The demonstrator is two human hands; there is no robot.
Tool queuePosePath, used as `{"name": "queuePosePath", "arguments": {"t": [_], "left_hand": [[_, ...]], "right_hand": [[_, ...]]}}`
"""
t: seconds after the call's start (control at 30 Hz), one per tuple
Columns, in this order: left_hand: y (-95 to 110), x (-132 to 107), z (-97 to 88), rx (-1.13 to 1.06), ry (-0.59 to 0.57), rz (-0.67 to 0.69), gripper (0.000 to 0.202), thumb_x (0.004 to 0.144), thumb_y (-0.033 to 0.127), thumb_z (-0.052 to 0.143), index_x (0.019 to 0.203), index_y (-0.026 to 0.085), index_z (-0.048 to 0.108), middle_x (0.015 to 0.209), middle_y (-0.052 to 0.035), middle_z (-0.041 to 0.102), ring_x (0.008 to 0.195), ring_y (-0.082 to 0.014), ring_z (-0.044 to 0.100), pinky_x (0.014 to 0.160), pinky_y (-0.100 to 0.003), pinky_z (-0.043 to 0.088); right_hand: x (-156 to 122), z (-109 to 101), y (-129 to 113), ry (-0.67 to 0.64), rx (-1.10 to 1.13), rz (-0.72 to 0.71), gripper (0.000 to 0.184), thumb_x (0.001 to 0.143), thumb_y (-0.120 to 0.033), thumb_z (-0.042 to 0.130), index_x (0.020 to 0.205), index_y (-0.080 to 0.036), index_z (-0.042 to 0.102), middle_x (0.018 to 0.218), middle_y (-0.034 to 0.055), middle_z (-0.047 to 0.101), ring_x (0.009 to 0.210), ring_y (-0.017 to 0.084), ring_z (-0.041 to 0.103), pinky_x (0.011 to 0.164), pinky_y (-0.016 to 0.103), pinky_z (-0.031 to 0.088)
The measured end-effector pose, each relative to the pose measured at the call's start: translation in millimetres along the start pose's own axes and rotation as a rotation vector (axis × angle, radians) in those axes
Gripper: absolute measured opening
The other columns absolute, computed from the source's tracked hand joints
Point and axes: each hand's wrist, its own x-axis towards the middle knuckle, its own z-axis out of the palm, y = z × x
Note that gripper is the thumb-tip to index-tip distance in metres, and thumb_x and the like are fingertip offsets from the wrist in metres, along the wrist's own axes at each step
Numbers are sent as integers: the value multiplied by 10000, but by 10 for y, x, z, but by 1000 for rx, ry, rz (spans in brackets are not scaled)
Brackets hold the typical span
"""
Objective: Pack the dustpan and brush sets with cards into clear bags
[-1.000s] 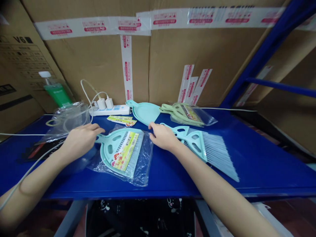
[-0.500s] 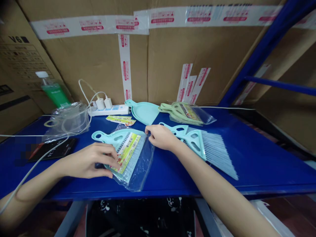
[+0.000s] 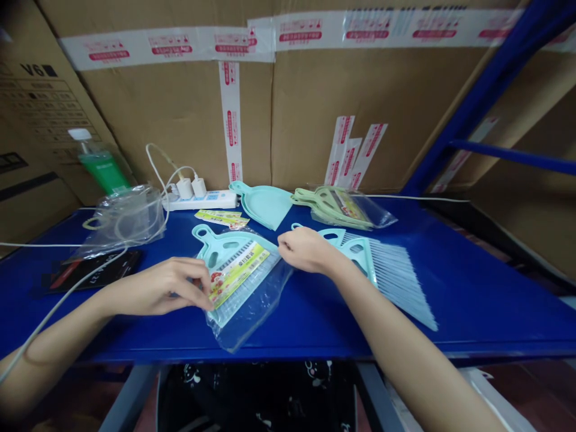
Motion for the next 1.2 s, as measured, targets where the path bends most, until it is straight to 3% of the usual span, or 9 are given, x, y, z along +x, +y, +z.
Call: {"name": "queuePosePath", "arguments": {"t": [0.1, 0.27, 0.53, 0.7, 1.0, 1.2], "left_hand": [[-14, -5, 2, 20, 11, 5, 265, 909, 164, 456, 944, 234, 709, 827, -52, 657, 776, -135, 579, 691, -230, 444], [-46, -23, -3, 65, 32, 3, 277, 913, 144, 430, 906, 224, 695, 826, -34, 651, 773, -127, 572, 695, -221, 432], [-119, -45, -3, 297, 114, -44, 309, 903, 97, 332, 852, 204, 618, 850, -25, 626, 779, -140, 558, 736, -258, 429], [-172, -51, 11, 445, 130, -44, 312, 906, 116, 325, 815, 199, 612, 810, -18, 614, 709, -139, 533, 735, -274, 442], [-214, -35, 9, 685, 134, -102, 306, 859, 74, 356, 831, 200, 634, 790, -26, 635, 682, -163, 532, 641, -280, 447], [-195, -35, 17, 685, 152, -119, 275, 845, 69, 374, 822, 186, 621, 815, -41, 638, 695, -176, 542, 645, -293, 459]], "right_hand": [[27, 29, 17, 65, 49, 23, 264, 865, -183, 362, 649, -208, 511, 540, 2, 524, 546, 154, 487, 530, 267, 274], [63, 116, 78, 59, 241, -57, 232, 873, -243, 386, 983, -161, 572, 626, 5, 570, 613, 170, 525, 630, 280, 364], [21, 69, 175, -106, 433, -107, 675, 816, -372, 500, 1408, -123, 293, 630, -31, 497, 605, 168, 479, 610, 286, 364], [8, 46, 159, -157, 429, -111, 844, 774, -347, 580, 1473, -135, 159, 586, -53, 445, 583, 162, 458, 554, 271, 325], [-9, 63, 114, -204, 428, -131, 977, 716, -412, 665, 1479, -124, 128, 571, -52, 513, 583, 172, 486, 554, 282, 343], [-25, 56, 67, -229, 441, -93, 1030, 687, -391, 709, 1481, -130, 108, 560, -55, 534, 579, 178, 514, 544, 282, 355]]}}
